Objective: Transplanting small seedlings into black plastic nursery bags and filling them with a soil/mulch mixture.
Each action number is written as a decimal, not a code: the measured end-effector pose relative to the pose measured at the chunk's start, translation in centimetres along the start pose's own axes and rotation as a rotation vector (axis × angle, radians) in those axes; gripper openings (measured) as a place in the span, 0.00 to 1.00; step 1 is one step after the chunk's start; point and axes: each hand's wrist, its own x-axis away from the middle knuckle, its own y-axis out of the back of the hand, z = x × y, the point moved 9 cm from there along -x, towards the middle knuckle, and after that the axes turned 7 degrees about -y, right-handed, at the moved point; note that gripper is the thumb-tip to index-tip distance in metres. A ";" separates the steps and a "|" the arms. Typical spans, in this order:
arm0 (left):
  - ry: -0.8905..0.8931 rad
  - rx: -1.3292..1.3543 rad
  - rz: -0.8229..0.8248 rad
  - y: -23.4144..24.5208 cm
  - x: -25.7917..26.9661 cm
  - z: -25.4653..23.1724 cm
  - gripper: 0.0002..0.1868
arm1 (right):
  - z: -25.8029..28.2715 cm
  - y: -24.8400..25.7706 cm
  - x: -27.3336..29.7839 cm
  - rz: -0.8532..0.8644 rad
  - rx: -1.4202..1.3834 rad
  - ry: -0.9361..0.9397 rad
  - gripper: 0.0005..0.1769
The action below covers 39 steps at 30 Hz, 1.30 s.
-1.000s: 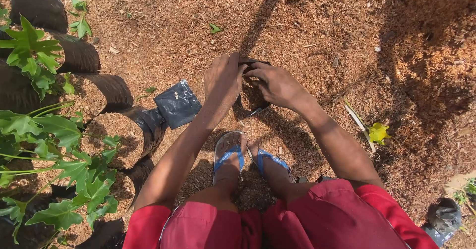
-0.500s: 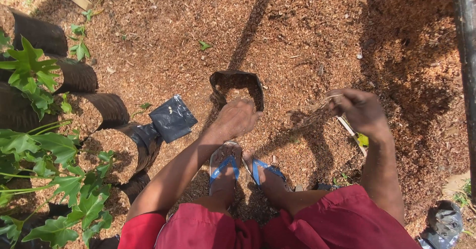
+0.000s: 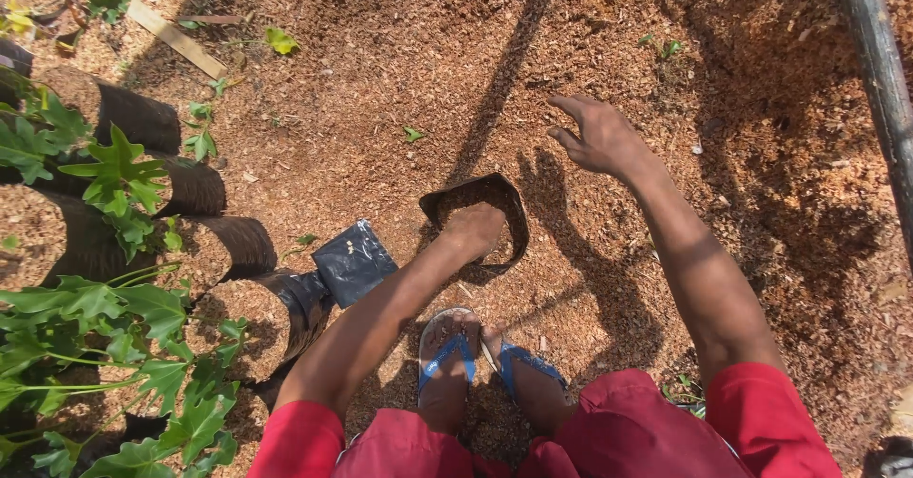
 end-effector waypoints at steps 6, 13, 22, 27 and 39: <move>0.170 -0.262 -0.010 -2.7 -2.2 5.0 0.19 | -2.3 -10.7 -18.7 0.221 0.203 -0.157 0.46; 0.118 0.036 0.110 8.1 7.8 -6.1 0.36 | -4.3 -18.3 -7.3 0.238 0.660 -0.083 0.54; -0.012 -0.434 0.088 7.0 12.7 -7.7 0.31 | -5.4 -19.7 14.8 0.351 0.418 -0.137 0.56; 0.081 -0.575 0.090 5.9 12.9 -4.8 0.21 | -15.4 -23.8 10.9 0.193 0.348 0.108 0.57; -0.036 -0.976 -0.142 3.3 14.8 -3.8 0.06 | -1.4 -19.0 -0.3 0.565 -1.569 -0.413 0.33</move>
